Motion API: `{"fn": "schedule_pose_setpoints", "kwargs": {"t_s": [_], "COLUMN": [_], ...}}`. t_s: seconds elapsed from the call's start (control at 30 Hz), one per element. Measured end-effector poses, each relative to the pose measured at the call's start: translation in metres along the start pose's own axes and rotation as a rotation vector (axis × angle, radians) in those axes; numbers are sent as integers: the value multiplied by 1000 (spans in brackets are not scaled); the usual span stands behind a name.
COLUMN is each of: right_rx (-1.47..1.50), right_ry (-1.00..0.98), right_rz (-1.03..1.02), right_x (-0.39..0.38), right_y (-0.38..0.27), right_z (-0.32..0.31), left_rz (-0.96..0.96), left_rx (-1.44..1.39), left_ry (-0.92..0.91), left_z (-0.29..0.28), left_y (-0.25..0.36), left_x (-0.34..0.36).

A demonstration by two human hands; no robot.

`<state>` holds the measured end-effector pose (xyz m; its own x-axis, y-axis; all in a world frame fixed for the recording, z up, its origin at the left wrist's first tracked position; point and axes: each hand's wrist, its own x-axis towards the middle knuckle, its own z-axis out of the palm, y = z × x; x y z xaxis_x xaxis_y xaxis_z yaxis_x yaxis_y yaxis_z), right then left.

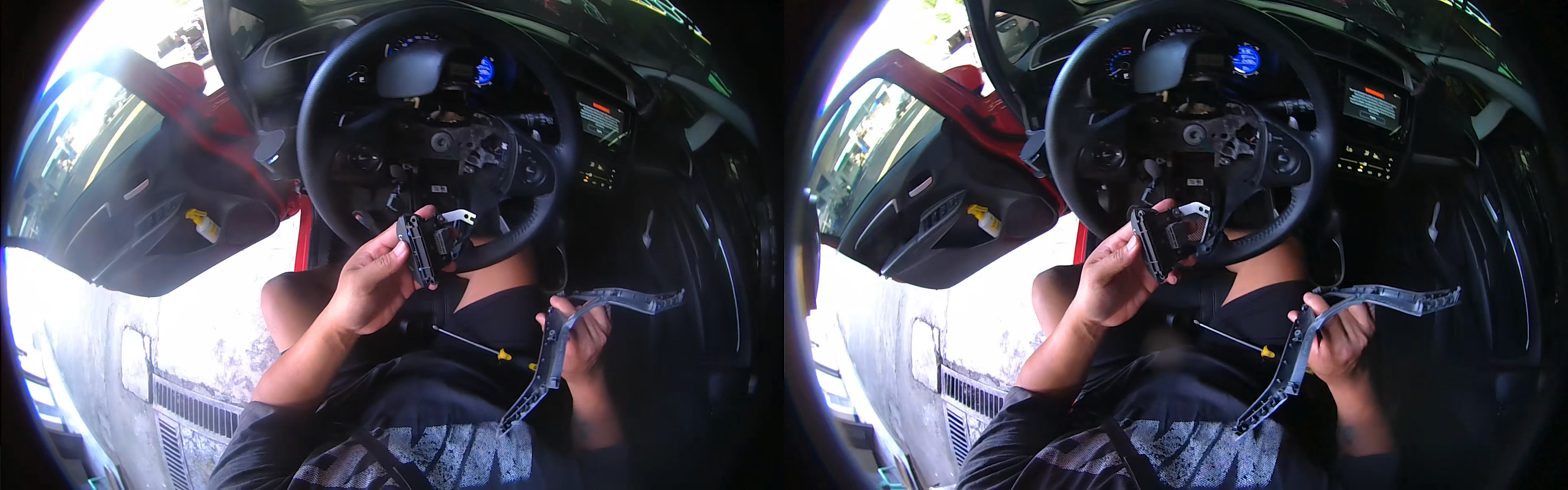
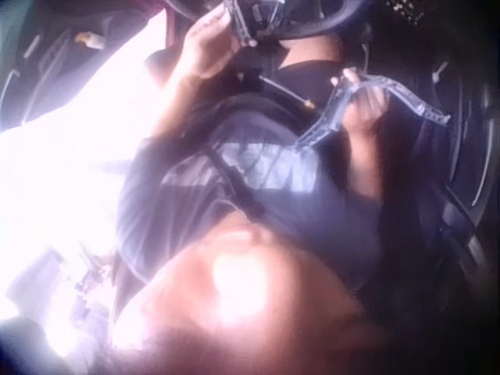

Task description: The person removes the lower trim of a car's steering wheel using a screwdriver. They then detach the internal control module and proceed to disassemble it on their lap, separating the housing and internal components.

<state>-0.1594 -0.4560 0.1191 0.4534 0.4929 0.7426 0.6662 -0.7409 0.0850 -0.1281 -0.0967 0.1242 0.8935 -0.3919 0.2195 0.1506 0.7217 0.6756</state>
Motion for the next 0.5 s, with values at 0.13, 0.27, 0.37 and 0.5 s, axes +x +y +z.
{"fn": "schedule_pose_setpoints", "kwargs": {"t_s": [0.13, 0.27, 0.37, 0.5], "right_rx": [20, -4, -16, -9], "right_ry": [-48, -99, -142, -123], "right_rz": [13, 34, 78, 99], "right_x": [6, 14, 29, 63], "right_y": [-8, -15, -28, -54], "right_z": [1, 0, 9, 30], "left_rz": [96, 205, 210, 187], "left_rx": [121, 219, 254, 391], "left_ry": [83, 144, 194, 235], "left_z": [0, -19, -21, -19], "left_y": [14, 44, 42, 40], "left_x": [-19, -47, -41, -30]}}
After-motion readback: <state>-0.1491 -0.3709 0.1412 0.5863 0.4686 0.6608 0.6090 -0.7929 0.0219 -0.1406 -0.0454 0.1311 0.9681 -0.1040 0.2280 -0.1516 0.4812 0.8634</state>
